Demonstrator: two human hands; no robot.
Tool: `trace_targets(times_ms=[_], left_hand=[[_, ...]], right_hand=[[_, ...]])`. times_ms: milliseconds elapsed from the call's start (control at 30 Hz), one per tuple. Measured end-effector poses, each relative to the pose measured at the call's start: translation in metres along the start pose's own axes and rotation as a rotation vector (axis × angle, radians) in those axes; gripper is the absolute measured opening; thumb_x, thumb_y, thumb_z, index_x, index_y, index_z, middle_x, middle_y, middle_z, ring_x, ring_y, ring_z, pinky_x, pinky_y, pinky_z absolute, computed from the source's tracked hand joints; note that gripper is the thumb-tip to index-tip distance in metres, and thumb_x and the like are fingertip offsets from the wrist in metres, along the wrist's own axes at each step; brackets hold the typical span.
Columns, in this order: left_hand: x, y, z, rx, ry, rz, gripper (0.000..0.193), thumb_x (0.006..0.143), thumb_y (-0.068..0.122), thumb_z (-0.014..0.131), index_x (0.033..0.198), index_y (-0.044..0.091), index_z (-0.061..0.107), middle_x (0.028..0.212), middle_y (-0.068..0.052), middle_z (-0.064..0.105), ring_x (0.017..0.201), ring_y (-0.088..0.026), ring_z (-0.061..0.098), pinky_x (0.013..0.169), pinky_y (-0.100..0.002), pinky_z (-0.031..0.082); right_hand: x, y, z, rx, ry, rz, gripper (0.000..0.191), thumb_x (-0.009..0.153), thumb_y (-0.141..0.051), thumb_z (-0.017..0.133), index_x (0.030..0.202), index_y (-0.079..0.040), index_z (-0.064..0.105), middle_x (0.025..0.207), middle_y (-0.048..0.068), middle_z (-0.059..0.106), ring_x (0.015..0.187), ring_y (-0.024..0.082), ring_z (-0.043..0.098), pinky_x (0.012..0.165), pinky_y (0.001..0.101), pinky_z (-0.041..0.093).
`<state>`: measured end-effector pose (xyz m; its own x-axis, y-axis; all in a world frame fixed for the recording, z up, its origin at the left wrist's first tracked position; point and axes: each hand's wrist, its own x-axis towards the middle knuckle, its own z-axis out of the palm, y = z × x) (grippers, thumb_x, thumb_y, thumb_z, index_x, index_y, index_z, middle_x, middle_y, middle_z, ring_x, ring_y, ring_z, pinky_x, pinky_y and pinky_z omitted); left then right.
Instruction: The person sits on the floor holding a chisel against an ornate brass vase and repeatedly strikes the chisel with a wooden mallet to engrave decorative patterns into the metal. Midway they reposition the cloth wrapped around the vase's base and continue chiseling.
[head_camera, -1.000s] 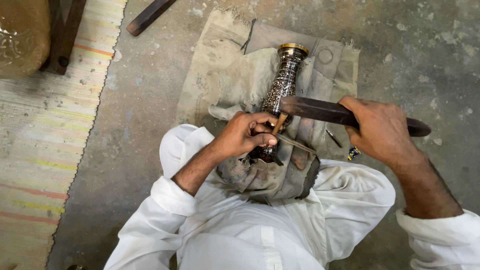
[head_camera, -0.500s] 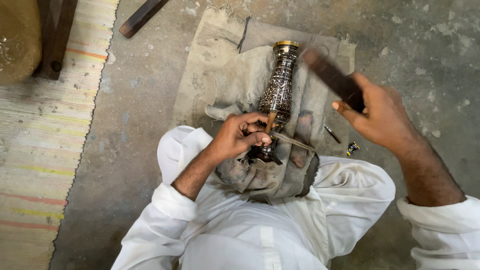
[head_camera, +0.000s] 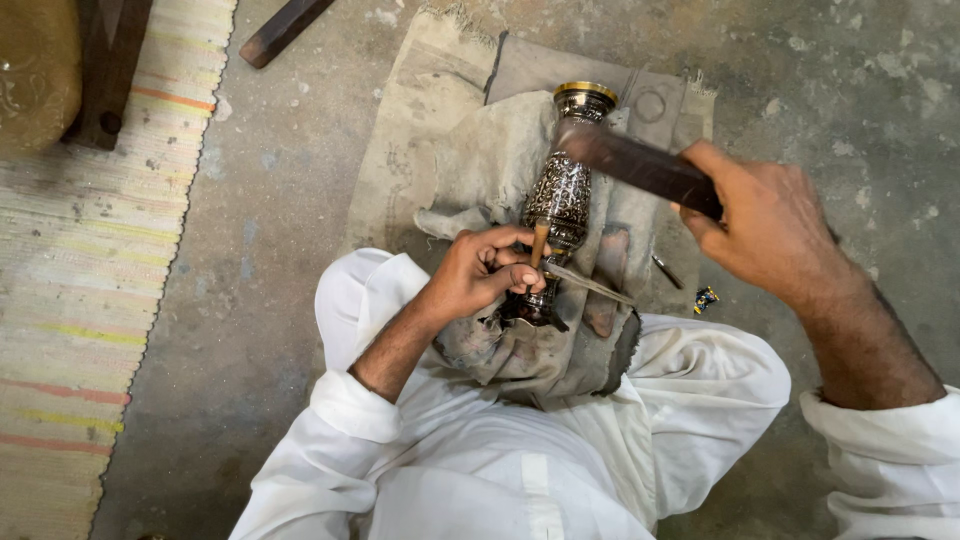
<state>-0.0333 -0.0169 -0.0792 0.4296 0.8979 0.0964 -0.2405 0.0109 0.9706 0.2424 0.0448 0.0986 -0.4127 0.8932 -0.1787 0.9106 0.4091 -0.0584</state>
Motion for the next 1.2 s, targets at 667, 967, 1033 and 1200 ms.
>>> trace_targets(times_ms=[667,967,1033,1200], left_hand=[[-0.049,-0.009,-0.007,-0.224,0.455,0.036,0.022,0.099,0.002,0.071,0.116,0.000,0.058,0.092,-0.012,0.078,0.084,-0.016,0.076,0.074,-0.028,0.063],[-0.066,0.005,-0.007,-0.152,0.485,-0.075,0.024,0.097,0.007,0.069,0.119,0.001,0.058,0.089,-0.010,0.078,0.081,-0.016,0.077,0.068,-0.029,0.064],[-0.065,0.008,-0.005,-0.154,0.467,-0.057,0.024,0.098,0.007,0.069,0.119,0.001,0.058,0.089,-0.010,0.078,0.081,-0.016,0.077,0.068,-0.030,0.065],[-0.067,0.014,0.000,-0.159,0.444,-0.092,0.026,0.097,0.008,0.069,0.120,0.002,0.058,0.089,-0.009,0.078,0.083,-0.016,0.077,0.069,-0.029,0.064]], right_hand=[[-0.050,-0.088,0.087,0.528,0.124,-0.044,0.051,0.067,-0.039,0.094,0.095,-0.006,0.067,0.079,0.015,0.076,0.070,0.027,0.076,0.062,0.0400,0.059],[-0.070,-0.103,0.135,0.700,0.359,0.190,0.036,0.074,-0.016,0.089,0.094,-0.001,0.064,0.081,0.019,0.072,0.076,0.036,0.074,0.066,0.0418,0.055],[-0.071,-0.100,0.138,0.730,0.352,0.210,0.035,0.073,-0.014,0.088,0.097,-0.001,0.065,0.082,0.018,0.073,0.076,0.032,0.075,0.067,0.0402,0.055],[-0.067,-0.094,0.146,0.885,0.307,0.246,0.032,0.076,-0.013,0.087,0.099,-0.001,0.068,0.082,0.012,0.076,0.075,0.020,0.071,0.072,0.0367,0.055]])
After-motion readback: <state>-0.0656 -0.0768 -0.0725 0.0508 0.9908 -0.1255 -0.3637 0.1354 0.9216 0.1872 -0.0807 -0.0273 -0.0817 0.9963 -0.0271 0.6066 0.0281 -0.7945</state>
